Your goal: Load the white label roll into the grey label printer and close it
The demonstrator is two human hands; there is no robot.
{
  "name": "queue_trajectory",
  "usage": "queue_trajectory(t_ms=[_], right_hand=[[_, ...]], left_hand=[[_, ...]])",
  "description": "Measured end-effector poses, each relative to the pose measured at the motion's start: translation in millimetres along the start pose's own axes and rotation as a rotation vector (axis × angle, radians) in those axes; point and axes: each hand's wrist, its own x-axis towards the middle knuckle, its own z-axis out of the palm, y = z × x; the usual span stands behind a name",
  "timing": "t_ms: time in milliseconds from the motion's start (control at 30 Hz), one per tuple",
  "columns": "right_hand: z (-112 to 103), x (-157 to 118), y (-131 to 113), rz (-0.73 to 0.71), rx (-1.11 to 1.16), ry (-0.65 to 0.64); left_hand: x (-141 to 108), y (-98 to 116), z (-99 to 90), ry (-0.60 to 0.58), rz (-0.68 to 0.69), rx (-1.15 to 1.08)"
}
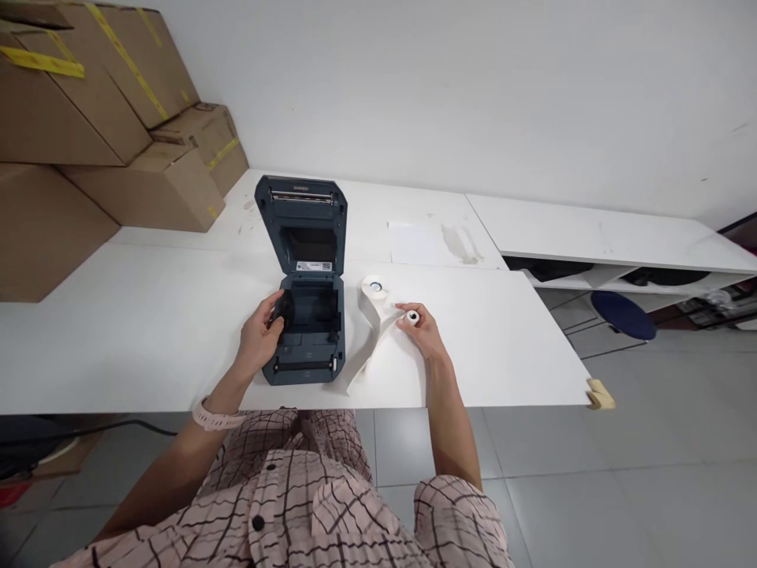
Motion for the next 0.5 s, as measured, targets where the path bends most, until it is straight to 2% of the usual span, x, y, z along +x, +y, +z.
queue_trajectory(t_ms=[200,267,333,400,500], right_hand=[[-9,-2,-3,0.023,0.05,0.016],[-17,1,-13,-0.01,0.121,0.075],[-24,10,-31,-0.066,0.091,0.097],[-25,26,-52,-0.094,-0.071,-0.001],[-9,58,-76,-0.035,-0.317,-0.273]], left_hand=[[0,-3,0.7,0.001,0.018,-0.028],[0,-2,0.4,-0.01,0.024,-0.027],[0,0,-0.2,-0.036,0.017,-0.005],[-1,2,-0.9,-0.051,0.003,0.007],[-1,4,-1.1,-0.05,-0.009,-0.012]])
